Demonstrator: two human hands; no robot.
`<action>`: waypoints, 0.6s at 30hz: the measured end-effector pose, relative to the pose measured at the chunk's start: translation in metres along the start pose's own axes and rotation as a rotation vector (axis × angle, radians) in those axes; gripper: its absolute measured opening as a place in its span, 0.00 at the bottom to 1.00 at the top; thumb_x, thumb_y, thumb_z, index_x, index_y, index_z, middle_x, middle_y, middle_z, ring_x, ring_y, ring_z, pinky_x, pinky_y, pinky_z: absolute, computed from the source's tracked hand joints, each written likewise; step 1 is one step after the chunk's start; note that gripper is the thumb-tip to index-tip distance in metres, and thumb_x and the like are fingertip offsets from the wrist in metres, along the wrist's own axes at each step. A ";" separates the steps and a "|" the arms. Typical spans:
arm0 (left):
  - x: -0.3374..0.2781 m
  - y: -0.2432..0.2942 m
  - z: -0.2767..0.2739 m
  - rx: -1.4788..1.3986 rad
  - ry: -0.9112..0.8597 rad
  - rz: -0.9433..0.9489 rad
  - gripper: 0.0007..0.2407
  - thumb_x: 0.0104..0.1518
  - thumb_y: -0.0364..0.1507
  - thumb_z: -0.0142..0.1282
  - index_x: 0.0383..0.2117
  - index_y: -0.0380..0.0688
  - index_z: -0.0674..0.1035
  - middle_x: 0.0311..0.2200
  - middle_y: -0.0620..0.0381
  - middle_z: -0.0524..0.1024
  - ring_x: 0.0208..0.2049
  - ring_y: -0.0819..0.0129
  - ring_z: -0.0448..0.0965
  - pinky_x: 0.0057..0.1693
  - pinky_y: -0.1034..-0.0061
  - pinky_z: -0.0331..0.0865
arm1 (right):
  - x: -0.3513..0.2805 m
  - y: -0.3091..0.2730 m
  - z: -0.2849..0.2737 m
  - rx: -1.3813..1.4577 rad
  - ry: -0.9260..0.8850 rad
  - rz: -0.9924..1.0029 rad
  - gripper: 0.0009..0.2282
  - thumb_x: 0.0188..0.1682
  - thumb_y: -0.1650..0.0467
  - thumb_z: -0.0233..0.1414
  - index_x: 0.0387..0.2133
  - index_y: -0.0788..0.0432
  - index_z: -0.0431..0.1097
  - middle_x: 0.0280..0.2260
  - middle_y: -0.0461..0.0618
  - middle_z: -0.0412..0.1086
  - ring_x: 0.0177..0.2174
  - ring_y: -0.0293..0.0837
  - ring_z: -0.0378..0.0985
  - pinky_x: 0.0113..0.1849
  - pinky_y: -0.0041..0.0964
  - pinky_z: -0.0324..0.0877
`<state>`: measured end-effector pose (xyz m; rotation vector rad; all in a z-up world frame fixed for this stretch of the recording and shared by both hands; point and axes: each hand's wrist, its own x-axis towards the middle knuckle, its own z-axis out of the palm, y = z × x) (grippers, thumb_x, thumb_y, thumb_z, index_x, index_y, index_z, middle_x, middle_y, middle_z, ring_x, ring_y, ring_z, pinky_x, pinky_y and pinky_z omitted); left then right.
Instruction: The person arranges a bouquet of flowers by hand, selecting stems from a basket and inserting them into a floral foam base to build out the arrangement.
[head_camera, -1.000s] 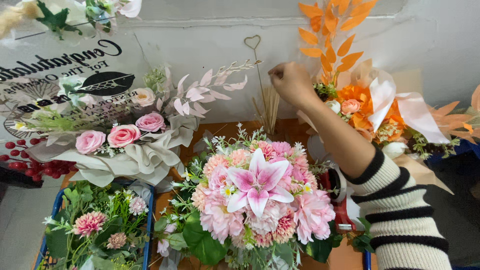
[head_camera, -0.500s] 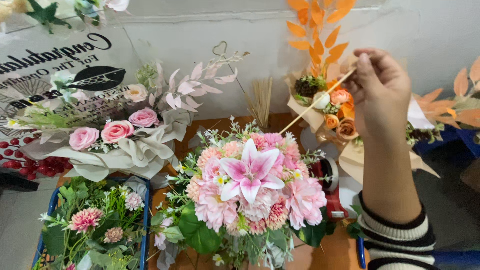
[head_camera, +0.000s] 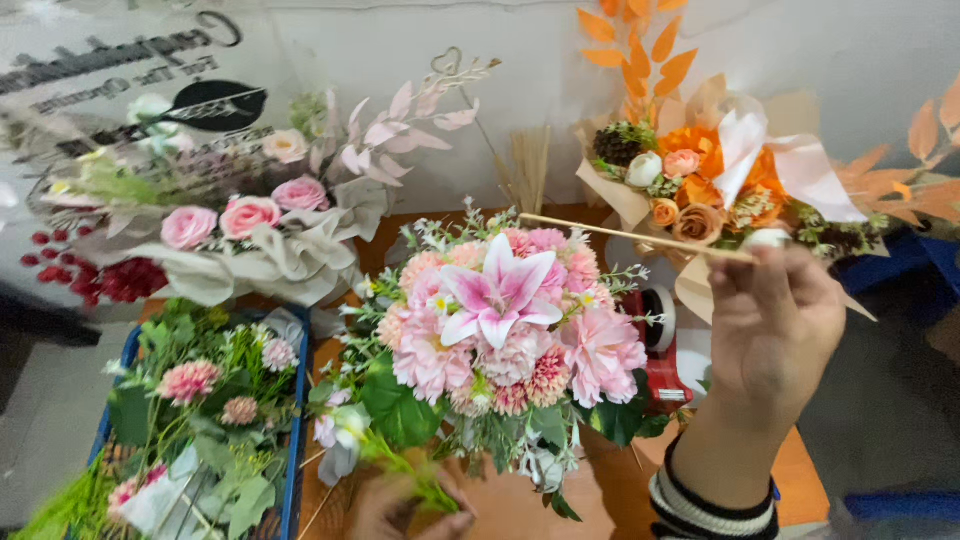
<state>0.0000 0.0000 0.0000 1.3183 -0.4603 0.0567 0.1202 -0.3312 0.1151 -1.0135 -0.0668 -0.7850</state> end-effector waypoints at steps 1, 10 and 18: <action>0.054 0.028 0.010 0.002 0.013 0.003 0.03 0.42 0.23 0.61 0.21 0.38 0.79 0.21 0.55 0.77 0.26 0.67 0.76 0.48 0.71 0.69 | -0.009 0.006 -0.010 0.047 -0.008 -0.028 0.06 0.44 0.68 0.57 0.27 0.57 0.68 0.28 0.44 0.70 0.30 0.47 0.77 0.32 0.28 0.71; 0.123 0.072 0.013 -0.074 0.112 -0.127 0.07 0.45 0.30 0.60 0.26 0.41 0.77 0.25 0.57 0.75 0.27 0.72 0.73 0.35 0.81 0.68 | -0.081 0.001 0.024 0.422 -0.201 0.046 0.07 0.53 0.64 0.47 0.33 0.54 0.62 0.21 0.47 0.60 0.24 0.46 0.67 0.28 0.32 0.71; 0.137 0.053 0.025 -0.389 0.037 -0.062 0.07 0.47 0.25 0.60 0.29 0.37 0.77 0.27 0.51 0.77 0.30 0.68 0.77 0.39 0.78 0.71 | -0.119 0.013 0.068 0.170 -0.481 -0.059 0.07 0.48 0.64 0.50 0.29 0.55 0.68 0.21 0.45 0.54 0.14 0.33 0.54 0.14 0.21 0.49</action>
